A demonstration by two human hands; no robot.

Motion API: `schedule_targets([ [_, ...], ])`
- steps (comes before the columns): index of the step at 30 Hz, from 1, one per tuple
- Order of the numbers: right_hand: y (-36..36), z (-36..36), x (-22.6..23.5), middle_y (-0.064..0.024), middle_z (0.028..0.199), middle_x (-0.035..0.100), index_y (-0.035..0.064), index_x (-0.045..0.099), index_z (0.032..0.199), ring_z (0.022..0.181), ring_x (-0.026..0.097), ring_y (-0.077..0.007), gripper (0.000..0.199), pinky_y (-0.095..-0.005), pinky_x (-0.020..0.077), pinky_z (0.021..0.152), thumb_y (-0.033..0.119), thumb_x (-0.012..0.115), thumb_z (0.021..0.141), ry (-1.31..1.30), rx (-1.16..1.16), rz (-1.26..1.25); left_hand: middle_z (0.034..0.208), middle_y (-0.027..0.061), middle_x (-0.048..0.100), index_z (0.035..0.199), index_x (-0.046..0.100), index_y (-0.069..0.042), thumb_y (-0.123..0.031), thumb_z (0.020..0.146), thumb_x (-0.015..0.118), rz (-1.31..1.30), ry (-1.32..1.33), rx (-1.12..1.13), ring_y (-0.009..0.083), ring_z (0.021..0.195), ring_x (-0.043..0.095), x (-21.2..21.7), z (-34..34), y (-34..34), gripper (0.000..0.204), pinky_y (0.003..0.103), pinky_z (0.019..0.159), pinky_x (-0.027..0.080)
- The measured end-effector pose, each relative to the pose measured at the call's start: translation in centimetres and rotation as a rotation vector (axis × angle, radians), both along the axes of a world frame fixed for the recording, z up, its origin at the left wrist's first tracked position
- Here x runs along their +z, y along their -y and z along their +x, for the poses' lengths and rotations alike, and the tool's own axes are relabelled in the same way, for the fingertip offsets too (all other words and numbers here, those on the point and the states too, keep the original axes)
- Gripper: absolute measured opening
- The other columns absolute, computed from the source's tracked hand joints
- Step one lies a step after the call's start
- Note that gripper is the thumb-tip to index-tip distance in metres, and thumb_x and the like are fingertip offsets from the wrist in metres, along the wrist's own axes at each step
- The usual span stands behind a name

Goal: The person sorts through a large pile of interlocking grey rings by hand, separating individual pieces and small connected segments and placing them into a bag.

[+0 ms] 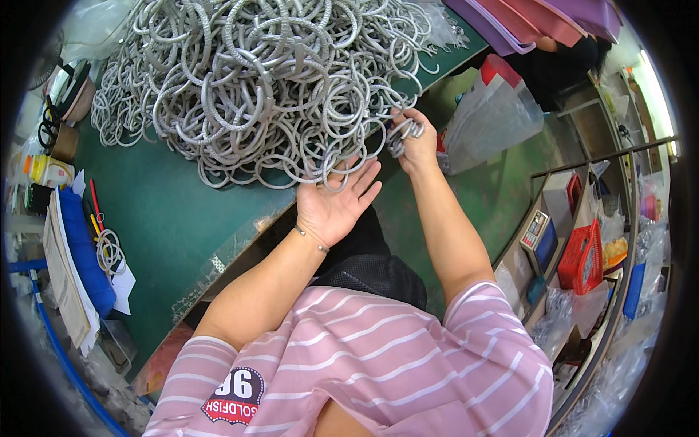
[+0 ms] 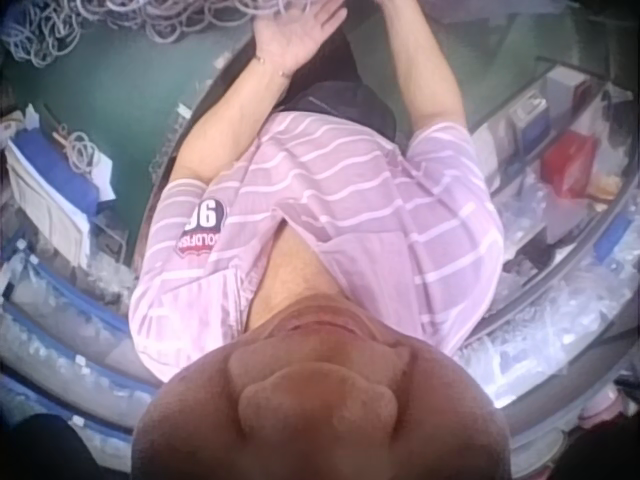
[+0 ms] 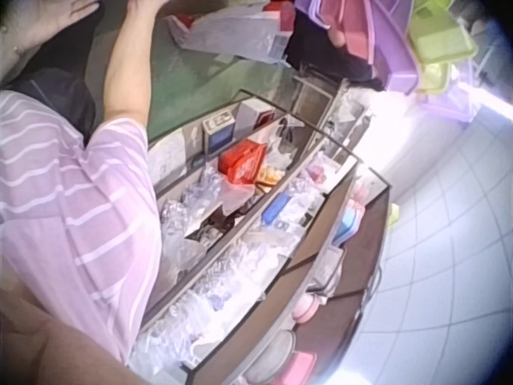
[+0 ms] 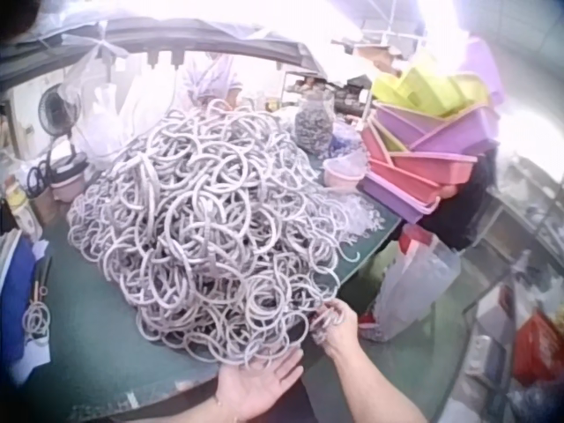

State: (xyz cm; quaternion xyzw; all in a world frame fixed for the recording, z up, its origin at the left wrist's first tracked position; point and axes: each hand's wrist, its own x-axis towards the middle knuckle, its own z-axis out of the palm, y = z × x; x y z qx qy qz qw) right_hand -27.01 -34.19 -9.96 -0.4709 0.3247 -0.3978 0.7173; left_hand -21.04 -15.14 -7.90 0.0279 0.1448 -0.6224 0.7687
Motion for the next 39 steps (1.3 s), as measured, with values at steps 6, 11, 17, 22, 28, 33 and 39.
schedule_targets([
  [6, 0.5, -0.8, -0.3, 0.0033, 0.076, 0.057, 0.0009, 0.064, 0.093, 0.065, 0.048, -0.0045, 0.012, -0.0202, 0.0394, 0.057, 0.010, 0.066, 0.085, -0.113, -0.157, -0.161, 0.129, 0.0194, 0.048, 0.110, 0.057, 0.003, -0.044, 0.088, 0.044, 0.082, 0.035, -0.020, 0.0305, 0.126, 0.040, 0.6, 0.0, -0.5, 0.054, 0.045, 0.105, 0.031],
  [11, 0.4, -2.4, -1.0, -0.0011, 0.079, 0.059, 0.0013, 0.057, 0.094, 0.067, 0.055, -0.0110, 0.017, -0.0239, 0.0455, 0.061, 0.017, 0.062, 0.089, 0.076, -0.059, -0.027, 0.128, 0.0184, 0.049, 0.110, 0.058, 0.003, -0.043, 0.089, 0.044, 0.061, 0.049, -0.023, 0.0297, 0.125, 0.042, 0.5, 0.0, -0.4, 0.052, 0.045, 0.105, 0.032],
  [17, 0.4, -3.9, 0.5, 0.0001, 0.073, 0.055, 0.0066, 0.053, 0.084, 0.069, 0.058, -0.0111, 0.014, -0.0243, 0.0493, 0.065, 0.001, 0.066, 0.082, -0.005, 0.065, -0.096, 0.130, 0.0199, 0.047, 0.112, 0.057, 0.003, -0.045, 0.088, 0.044, 0.049, 0.039, -0.028, 0.0304, 0.126, 0.041, 0.3, 0.1, -0.5, 0.055, 0.046, 0.105, 0.032],
  [22, 0.3, -4.4, 3.4, 0.0006, 0.075, 0.052, 0.0037, 0.059, 0.096, 0.069, 0.053, -0.0093, 0.021, -0.0219, 0.0456, 0.064, -0.004, 0.066, 0.078, -0.173, 0.038, -0.768, 0.129, 0.0192, 0.048, 0.110, 0.058, 0.002, -0.043, 0.088, 0.044, 0.034, 0.046, -0.030, 0.0298, 0.125, 0.042, 0.2, 0.1, -0.6, 0.053, 0.046, 0.104, 0.032],
  [28, 2.1, -1.9, 4.0, -0.0098, 0.075, 0.052, 0.0052, 0.065, 0.098, 0.072, 0.055, -0.0249, 0.037, -0.0331, 0.0454, 0.065, -0.011, 0.061, 0.064, -0.434, 0.120, -1.307, 0.127, 0.0184, 0.050, 0.110, 0.058, 0.002, -0.043, 0.089, 0.044, 0.067, 0.033, -0.043, 0.0297, 0.125, 0.042, 0.8, 0.2, -0.5, 0.052, 0.046, 0.103, 0.033],
  [33, 3.2, -1.8, 6.2, -0.0102, 0.087, 0.053, 0.0073, 0.064, 0.083, 0.078, 0.054, -0.0298, 0.030, -0.0355, 0.0441, 0.069, -0.008, 0.062, 0.058, -0.458, -0.172, -1.686, 0.126, 0.0176, 0.051, 0.109, 0.058, 0.002, -0.043, 0.089, 0.044, 0.048, 0.049, -0.032, 0.0292, 0.125, 0.042, 0.6, 0.2, -0.6, 0.051, 0.046, 0.103, 0.033],
  [39, 4.9, -2.1, 4.2, -0.0108, 0.096, 0.060, 0.0056, 0.047, 0.098, 0.085, 0.062, -0.0236, 0.014, -0.0358, 0.0526, 0.075, 0.001, 0.055, 0.087, 0.078, 0.145, -0.462, 0.126, 0.0163, 0.051, 0.109, 0.059, 0.001, -0.042, 0.089, 0.045, 0.042, 0.065, -0.034, 0.0284, 0.126, 0.042, 0.3, 0.2, -0.6, 0.050, 0.046, 0.104, 0.031],
])
